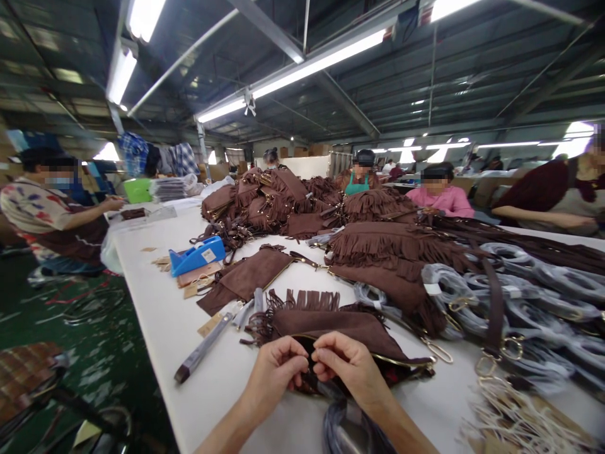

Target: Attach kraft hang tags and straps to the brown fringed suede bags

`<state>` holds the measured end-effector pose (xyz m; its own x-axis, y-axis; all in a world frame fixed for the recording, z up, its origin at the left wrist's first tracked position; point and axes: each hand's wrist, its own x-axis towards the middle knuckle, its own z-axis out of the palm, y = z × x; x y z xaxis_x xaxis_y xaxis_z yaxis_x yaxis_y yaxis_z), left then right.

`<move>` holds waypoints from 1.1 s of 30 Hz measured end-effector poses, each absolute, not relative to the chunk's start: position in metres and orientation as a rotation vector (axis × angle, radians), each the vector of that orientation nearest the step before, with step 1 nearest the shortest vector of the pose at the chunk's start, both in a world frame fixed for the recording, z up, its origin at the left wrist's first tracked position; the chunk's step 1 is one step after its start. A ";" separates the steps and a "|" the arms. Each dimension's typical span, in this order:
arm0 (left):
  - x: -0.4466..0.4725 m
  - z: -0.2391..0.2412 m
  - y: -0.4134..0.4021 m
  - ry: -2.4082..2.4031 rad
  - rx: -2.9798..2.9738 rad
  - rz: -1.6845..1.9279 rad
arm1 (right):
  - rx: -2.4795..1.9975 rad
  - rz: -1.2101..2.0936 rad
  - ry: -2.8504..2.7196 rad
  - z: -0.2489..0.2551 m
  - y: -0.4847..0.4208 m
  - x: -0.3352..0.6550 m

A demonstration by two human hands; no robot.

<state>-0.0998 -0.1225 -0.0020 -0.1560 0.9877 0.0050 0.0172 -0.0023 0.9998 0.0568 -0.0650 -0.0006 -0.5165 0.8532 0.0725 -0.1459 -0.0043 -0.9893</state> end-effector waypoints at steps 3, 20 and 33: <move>-0.098 -0.003 -0.124 1.387 1.196 1.302 | -0.753 1.590 -1.557 -0.001 -0.066 0.057; -0.096 -0.005 -0.131 1.522 1.443 1.169 | -0.659 1.050 -2.057 0.001 -0.067 0.061; -0.094 -0.004 -0.123 1.462 1.189 1.243 | -0.665 0.998 -2.051 -0.006 -0.065 0.059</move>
